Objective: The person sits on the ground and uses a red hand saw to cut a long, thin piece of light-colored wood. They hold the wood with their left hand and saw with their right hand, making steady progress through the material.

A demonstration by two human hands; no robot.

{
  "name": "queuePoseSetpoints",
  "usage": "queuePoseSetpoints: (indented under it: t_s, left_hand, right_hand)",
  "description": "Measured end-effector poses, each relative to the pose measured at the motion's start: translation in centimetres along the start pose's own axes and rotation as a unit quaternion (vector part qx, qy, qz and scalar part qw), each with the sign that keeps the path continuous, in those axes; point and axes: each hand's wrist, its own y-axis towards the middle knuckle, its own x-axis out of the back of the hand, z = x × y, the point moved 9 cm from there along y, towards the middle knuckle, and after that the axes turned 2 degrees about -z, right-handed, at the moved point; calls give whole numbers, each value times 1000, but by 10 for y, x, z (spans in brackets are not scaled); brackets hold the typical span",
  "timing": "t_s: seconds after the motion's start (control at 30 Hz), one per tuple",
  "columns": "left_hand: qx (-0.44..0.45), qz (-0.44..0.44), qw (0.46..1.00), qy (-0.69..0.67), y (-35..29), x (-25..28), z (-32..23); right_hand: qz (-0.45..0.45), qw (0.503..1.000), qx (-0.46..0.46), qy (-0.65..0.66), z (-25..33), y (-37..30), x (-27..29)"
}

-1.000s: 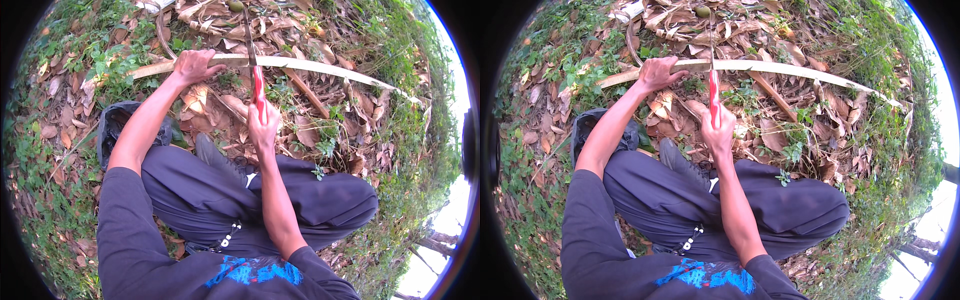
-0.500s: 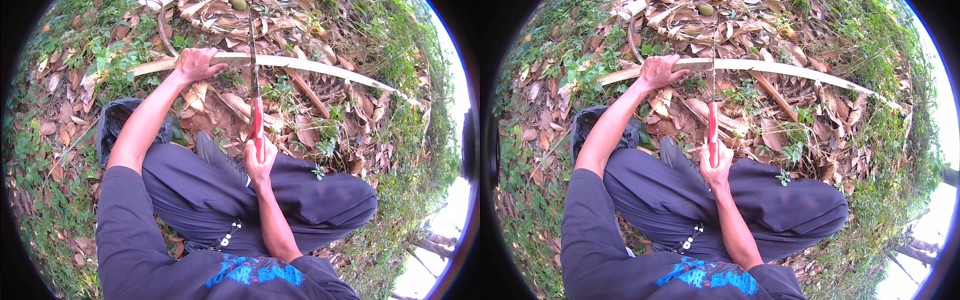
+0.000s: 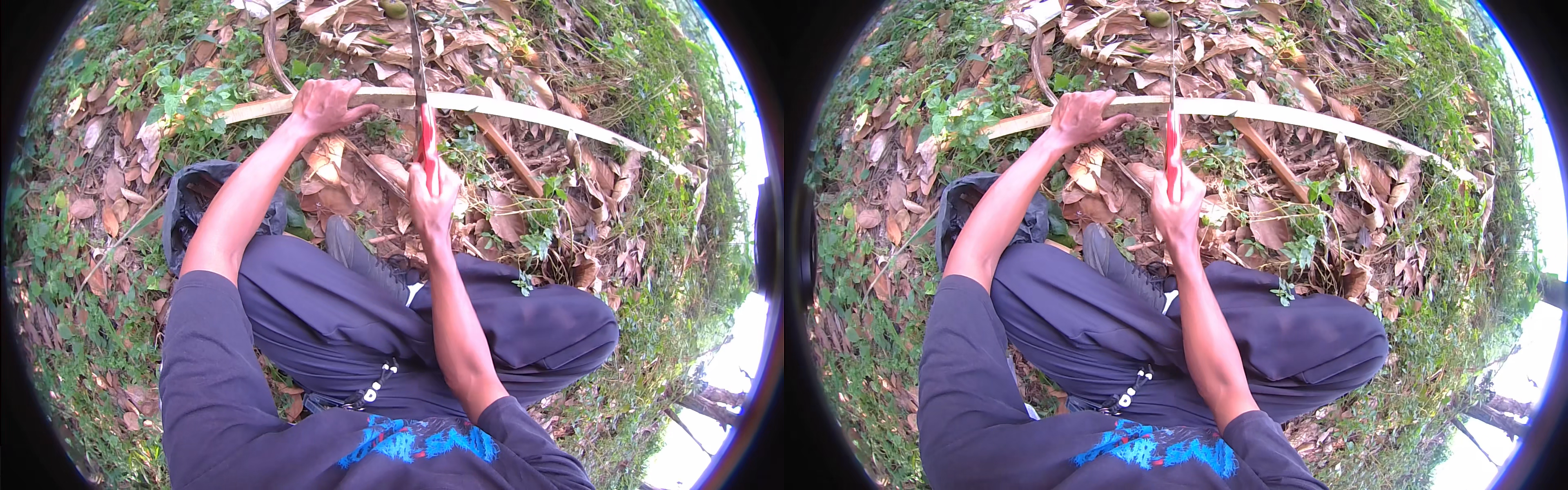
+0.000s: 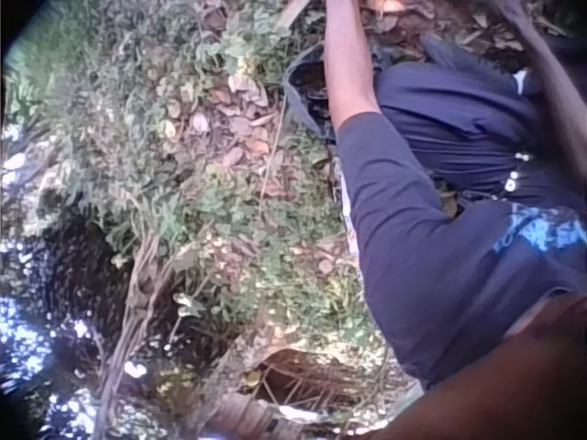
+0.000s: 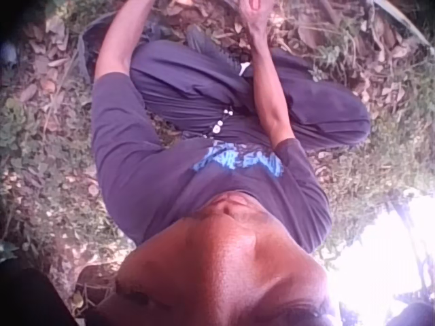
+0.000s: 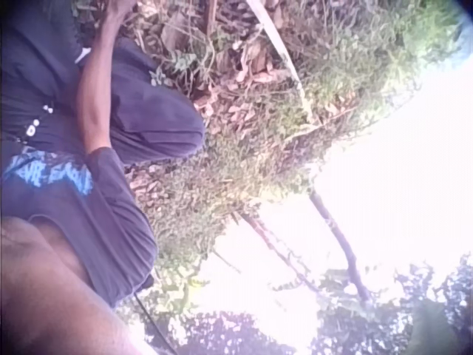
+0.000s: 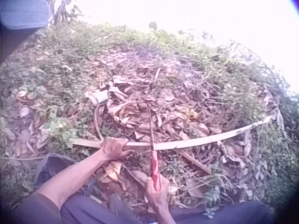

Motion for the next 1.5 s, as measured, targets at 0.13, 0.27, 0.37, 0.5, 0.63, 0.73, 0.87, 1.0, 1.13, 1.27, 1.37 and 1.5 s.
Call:
queuePoseSetpoints:
  t_s: [0.13, 0.27, 0.37, 0.5, 0.63, 0.73, 0.87, 1.0, 1.13, 1.27, 1.37, 1.5]
  left_hand:
    - [-2, 13, 1000, -11, 1, 1, -3]
    - [6, 32, 999, -6, 2, -4, 0]
    - [7, 26, 1000, 0, 0, -8, 4]
    - [10, 31, 999, -10, 6, 0, -4]
    - [4, 37, 999, 18, 4, -4, -1]
    - [-4, 14, 1000, 8, 3, -3, 1]
    - [-3, 12, 1000, 13, 1, -1, 0]
    - [19, 72, 997, 13, 4, -13, 8]
    - [-6, -12, 1000, -6, 7, 0, 1]
    - [1, 21, 1000, -1, 9, -1, -2]
    - [2, 26, 1000, 13, 9, -5, -1]
    - [-14, -10, 1000, 20, 5, -4, 3]
  right_hand:
    - [3, 999, -46, 8, 7, -59, 17]
    - [11, 997, -59, 38, 9, -65, 18]
    - [6, 1000, -5, 3, 6, -31, 11]
    - [3, 999, 25, -26, -5, 31, 2]
    - [-10, 1000, -11, -15, -5, 17, -3]
    - [-7, 1000, -11, -15, -4, -38, 8]
    - [5, 997, -60, 41, 2, -89, 26]
    - [12, 999, -32, 7, 7, -73, 21]
    - [5, 999, -31, 31, -6, -40, 20]
    - [-5, 1000, 7, -7, -15, 5, 9]
    - [-1, 999, 39, -35, -4, 14, -3]
    - [8, 1000, -5, -11, -7, -32, 4]
